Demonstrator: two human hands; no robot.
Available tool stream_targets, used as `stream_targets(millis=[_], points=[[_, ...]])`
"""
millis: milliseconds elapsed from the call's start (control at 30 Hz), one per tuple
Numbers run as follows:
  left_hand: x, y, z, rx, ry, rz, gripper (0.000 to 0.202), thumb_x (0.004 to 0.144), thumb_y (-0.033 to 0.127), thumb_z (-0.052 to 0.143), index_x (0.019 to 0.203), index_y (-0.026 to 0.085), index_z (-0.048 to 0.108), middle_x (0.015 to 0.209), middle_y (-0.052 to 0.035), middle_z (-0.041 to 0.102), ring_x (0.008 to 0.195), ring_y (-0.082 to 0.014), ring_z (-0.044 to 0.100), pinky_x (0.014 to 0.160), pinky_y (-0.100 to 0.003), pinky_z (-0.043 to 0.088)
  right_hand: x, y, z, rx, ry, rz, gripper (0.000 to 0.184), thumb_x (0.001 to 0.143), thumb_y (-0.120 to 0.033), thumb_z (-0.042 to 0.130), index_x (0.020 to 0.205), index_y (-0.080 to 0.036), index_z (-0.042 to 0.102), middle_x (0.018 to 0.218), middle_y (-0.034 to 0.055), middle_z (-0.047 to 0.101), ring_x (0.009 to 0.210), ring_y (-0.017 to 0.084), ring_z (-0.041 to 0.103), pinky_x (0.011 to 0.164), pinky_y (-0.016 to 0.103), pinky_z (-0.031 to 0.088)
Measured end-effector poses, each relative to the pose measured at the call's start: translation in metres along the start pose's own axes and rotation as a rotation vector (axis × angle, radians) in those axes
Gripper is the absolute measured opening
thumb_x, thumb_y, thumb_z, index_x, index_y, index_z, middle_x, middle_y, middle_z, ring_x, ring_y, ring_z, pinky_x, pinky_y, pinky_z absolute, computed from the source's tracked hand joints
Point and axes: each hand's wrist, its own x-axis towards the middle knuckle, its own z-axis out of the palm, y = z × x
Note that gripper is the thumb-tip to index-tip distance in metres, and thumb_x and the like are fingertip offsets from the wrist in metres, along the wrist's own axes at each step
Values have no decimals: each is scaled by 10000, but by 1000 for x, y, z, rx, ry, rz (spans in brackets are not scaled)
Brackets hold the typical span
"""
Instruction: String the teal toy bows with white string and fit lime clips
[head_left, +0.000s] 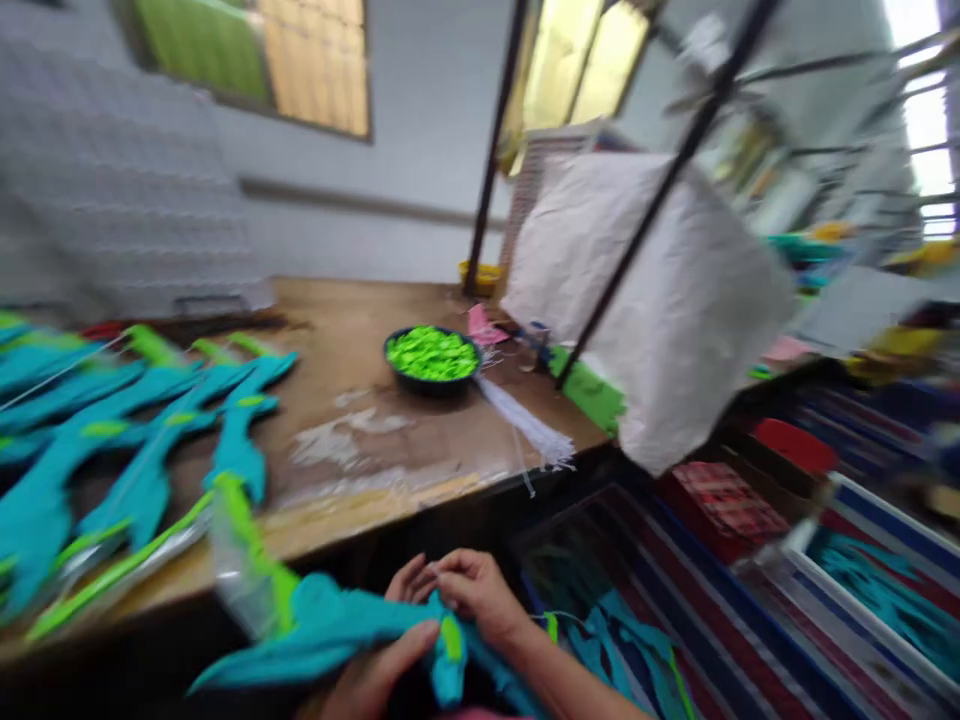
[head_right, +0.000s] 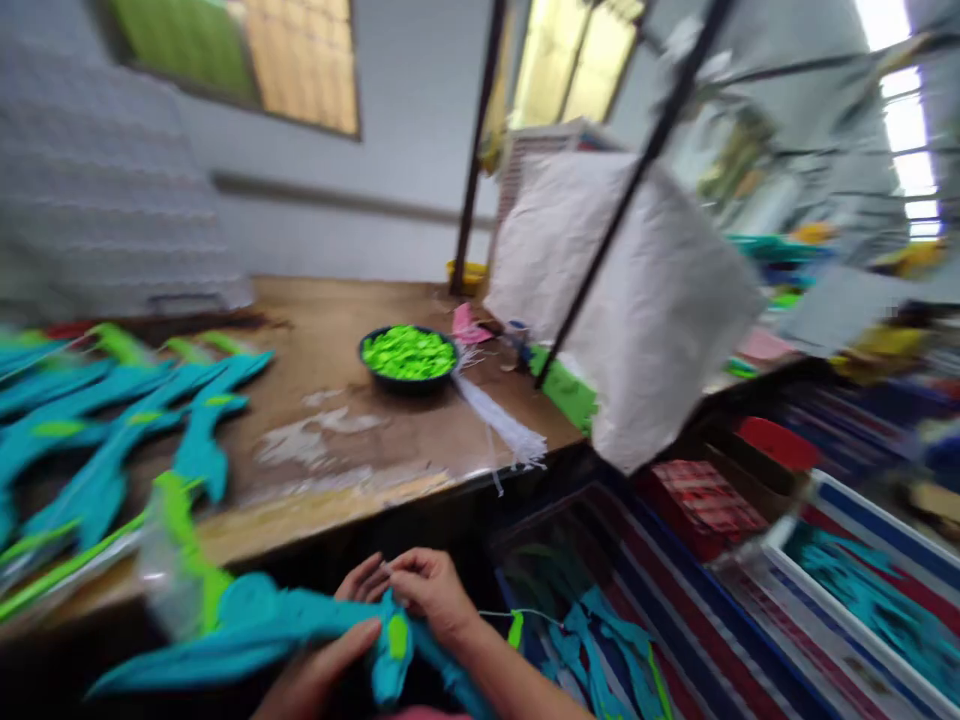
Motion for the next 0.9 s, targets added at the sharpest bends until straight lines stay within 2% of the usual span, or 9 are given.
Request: stream_targets(millis=[100,167,233,300,367,467,667,800,900], points=[[-27,20,-31,99,-62,5,769,597,296,944,1325,298,698,1443,-116,637,1390,-418,525,1146,-553,431,-6,10,-9,-44,-14,-3,360,710,-490,820,783,-173,665,514,-86,417,484,56,256,487,224,180],[-42,35,-65,204,84,-96,617,540,252,971,1124,176,789,1219,-178,749,1195,-431,666,1022,-531,528,-10,12,-15,-78,-19,-3,348,749,-499,799,785,-184,658,554,-81,399,509,66,245,491,233,179],[-53,52,-99,170,289,-75,472,547,310,969,939,114,792,992,-187,791,985,-401,741,918,-500,576,-14,13,-19,-155,-15,-39,326,778,-487,786,766,-184,666,618,-52,443,533,77,294,491,238,221],[-60,70,-125,120,461,4,453,680,433,895,1005,148,757,1026,-150,791,965,-339,752,869,-439,593,-18,12,-20,-278,-8,-114,291,810,-460,766,749,-187,684,695,-14,517,579,101,397,514,242,311],[-61,89,-138,61,536,92,492,791,547,785,1066,143,725,1086,-167,776,1005,-324,748,852,-412,599,-20,10,-19,-406,-8,-193,258,843,-438,735,755,-197,706,764,19,584,656,140,509,583,257,416],[-52,114,-134,6,579,156,541,758,520,827,1071,98,696,1042,-202,765,874,-319,765,716,-385,610,-22,4,-18,-512,-20,-257,237,858,-438,714,783,-215,739,831,48,646,765,194,615,694,286,509],[-17,129,-113,-13,664,249,453,699,261,881,1058,107,652,900,-106,731,709,-227,730,639,-352,609,-18,-17,-15,-605,-148,-196,300,841,-511,729,782,-223,785,835,74,689,792,230,666,715,305,544],[-3,136,-102,-7,769,396,375,753,392,836,931,139,625,735,-2,636,532,-113,598,494,-230,520,-5,-50,1,-654,-220,-140,294,818,-506,747,818,-216,798,781,54,693,719,206,640,637,285,511],[-4,134,-76,-5,801,511,449,837,597,714,918,168,610,713,26,587,488,-82,527,443,-197,446,7,-92,33,-693,-284,-247,231,861,-423,710,794,-206,749,749,23,665,701,172,602,658,269,492]])
